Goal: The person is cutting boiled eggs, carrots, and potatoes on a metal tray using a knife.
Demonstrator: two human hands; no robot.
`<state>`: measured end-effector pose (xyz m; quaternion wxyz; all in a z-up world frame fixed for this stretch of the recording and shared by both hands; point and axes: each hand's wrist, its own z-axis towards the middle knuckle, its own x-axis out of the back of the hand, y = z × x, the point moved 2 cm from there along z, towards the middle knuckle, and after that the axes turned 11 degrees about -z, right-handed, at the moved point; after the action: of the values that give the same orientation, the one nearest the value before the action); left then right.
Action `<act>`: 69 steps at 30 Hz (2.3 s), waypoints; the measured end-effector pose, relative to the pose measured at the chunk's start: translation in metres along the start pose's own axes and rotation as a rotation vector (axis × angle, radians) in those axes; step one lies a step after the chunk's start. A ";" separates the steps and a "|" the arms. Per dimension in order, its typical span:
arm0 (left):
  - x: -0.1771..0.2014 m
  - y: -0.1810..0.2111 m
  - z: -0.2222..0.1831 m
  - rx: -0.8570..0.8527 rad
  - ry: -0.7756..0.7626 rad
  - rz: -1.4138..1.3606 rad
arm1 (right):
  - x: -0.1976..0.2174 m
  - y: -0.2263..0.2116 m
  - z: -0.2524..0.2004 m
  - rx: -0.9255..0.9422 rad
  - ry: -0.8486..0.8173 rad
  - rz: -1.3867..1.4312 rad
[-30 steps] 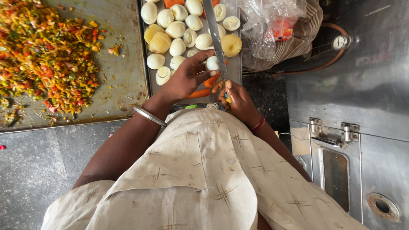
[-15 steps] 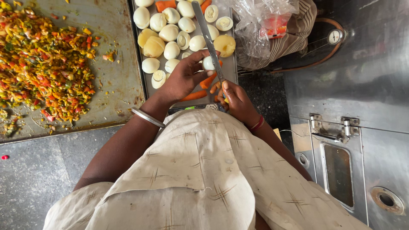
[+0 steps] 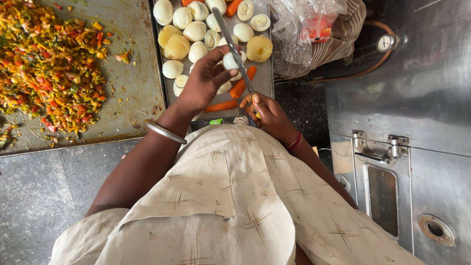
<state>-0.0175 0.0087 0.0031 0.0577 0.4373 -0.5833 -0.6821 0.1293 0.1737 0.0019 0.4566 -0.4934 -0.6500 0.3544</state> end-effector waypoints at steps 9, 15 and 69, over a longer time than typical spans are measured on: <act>0.029 0.036 0.003 -0.209 0.002 0.079 | -0.003 -0.005 0.003 -0.007 -0.035 -0.086; 0.032 0.038 -0.004 -0.263 0.048 0.039 | -0.005 -0.006 0.005 -0.027 -0.062 -0.111; -0.001 0.000 0.021 0.190 -0.057 -0.286 | 0.011 0.003 0.034 0.070 0.018 0.172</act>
<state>-0.0306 0.0248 0.0030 -0.0983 0.4997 -0.5783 -0.6373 0.0969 0.1848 -0.0091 0.4472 -0.5342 -0.5884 0.4105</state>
